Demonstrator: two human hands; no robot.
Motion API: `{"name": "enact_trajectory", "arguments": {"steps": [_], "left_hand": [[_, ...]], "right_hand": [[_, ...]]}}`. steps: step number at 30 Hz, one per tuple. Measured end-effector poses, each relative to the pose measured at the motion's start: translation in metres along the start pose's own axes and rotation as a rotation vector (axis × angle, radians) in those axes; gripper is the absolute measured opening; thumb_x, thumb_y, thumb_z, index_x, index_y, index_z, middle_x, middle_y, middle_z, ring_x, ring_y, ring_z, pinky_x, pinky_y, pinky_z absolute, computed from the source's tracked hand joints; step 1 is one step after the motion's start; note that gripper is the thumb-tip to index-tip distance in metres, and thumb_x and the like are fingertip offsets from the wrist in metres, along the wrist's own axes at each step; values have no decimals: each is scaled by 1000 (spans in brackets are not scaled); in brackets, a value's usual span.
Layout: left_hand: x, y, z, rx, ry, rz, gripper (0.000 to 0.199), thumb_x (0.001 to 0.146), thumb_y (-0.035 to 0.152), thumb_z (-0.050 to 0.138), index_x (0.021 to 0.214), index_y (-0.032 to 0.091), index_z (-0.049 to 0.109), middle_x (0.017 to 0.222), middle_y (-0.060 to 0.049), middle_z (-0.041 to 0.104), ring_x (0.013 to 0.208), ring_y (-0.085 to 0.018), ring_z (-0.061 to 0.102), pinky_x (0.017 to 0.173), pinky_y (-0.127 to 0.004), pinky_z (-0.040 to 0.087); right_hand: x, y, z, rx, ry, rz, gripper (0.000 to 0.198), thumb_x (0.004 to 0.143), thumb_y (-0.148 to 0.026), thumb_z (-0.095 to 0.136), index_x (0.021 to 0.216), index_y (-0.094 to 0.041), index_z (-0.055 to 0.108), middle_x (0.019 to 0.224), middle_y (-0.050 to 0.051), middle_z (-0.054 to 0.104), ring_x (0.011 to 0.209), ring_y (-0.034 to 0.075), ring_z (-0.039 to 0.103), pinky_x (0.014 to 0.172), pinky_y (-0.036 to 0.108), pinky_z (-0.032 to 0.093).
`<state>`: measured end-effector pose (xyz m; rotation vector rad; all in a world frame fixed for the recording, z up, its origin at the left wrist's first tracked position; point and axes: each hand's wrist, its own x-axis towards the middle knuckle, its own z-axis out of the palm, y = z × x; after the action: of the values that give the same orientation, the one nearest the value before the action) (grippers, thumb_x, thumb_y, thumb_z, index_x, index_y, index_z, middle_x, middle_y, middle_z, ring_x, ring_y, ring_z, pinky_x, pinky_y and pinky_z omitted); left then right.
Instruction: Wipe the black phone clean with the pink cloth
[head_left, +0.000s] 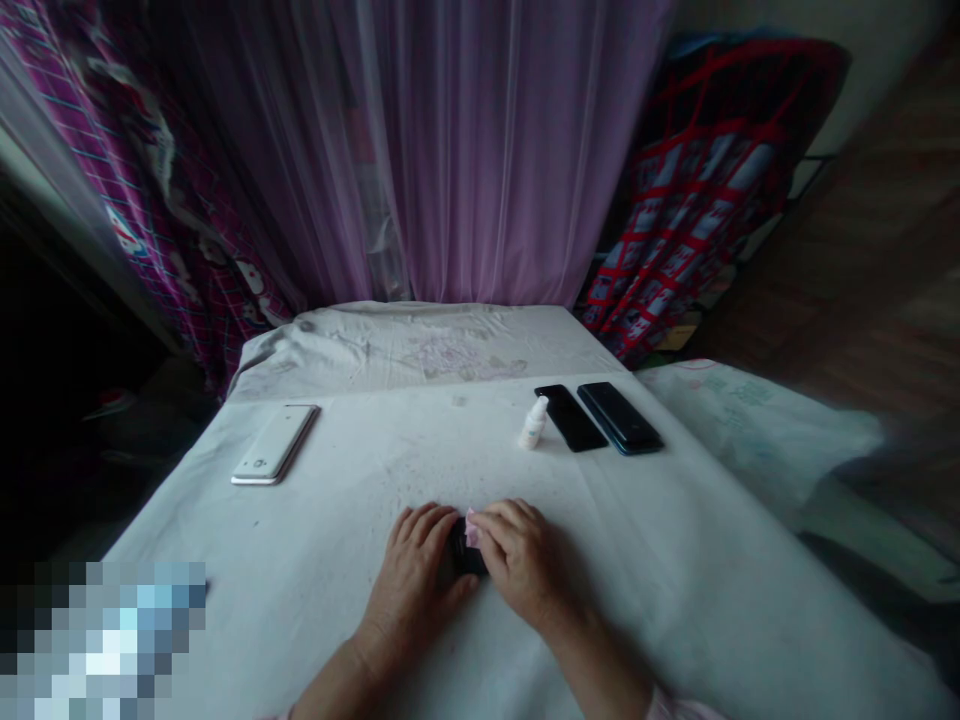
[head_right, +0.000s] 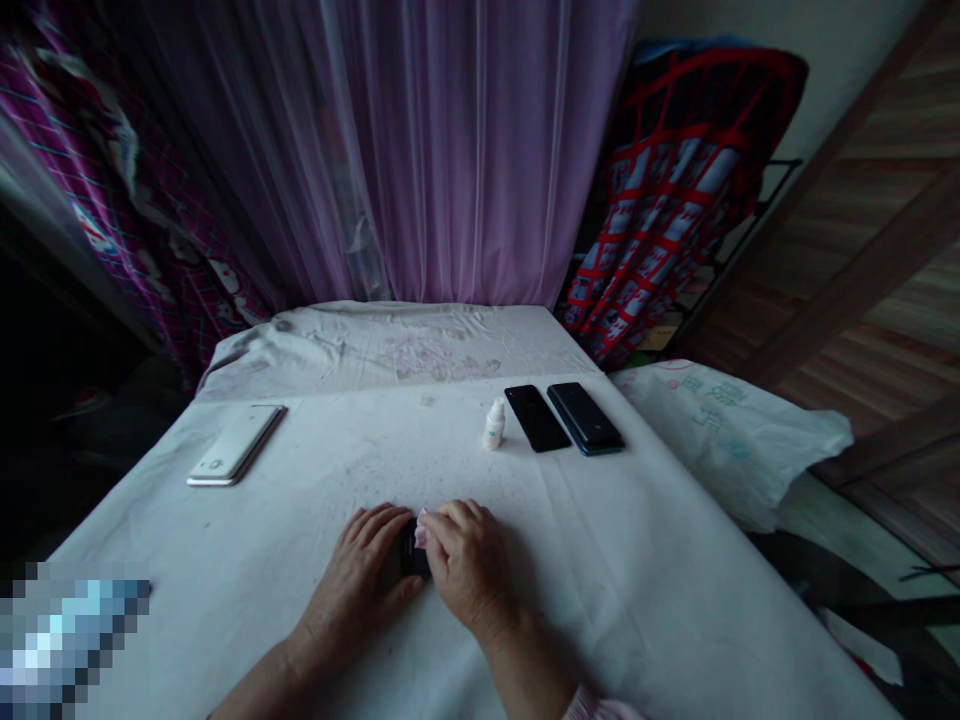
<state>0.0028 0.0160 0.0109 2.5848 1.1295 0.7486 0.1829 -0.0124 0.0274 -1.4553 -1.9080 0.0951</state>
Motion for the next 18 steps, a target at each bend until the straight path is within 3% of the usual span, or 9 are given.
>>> {"name": "enact_trajectory", "arguments": {"steps": [6, 13, 18], "left_hand": [[0, 3, -3, -4, -35, 0, 59, 79, 42, 69, 130, 19, 49, 125, -14, 61, 120, -33, 53, 105, -60, 36], [-3, 5, 0, 1, 10, 0, 63, 76, 25, 64, 135, 19, 43, 127, -14, 60, 122, -32, 52, 107, -60, 34], [-4, 4, 2, 9, 9, -3, 64, 76, 27, 64, 136, 18, 43, 128, -15, 60, 123, -32, 52, 107, -59, 34]], "right_hand": [[-1, 4, 1, 47, -8, -3, 22, 92, -17, 49, 99, -22, 69, 84, 5, 66, 81, 18, 58, 75, 30, 44], [-1, 7, 1, 29, -6, -3, 26, 90, -14, 47, 101, -21, 69, 87, 5, 67, 82, 17, 59, 75, 29, 46], [-1, 6, 0, 32, 1, -2, 26, 90, -15, 47, 100, -21, 69, 86, 5, 67, 81, 17, 59, 75, 29, 46]]}}
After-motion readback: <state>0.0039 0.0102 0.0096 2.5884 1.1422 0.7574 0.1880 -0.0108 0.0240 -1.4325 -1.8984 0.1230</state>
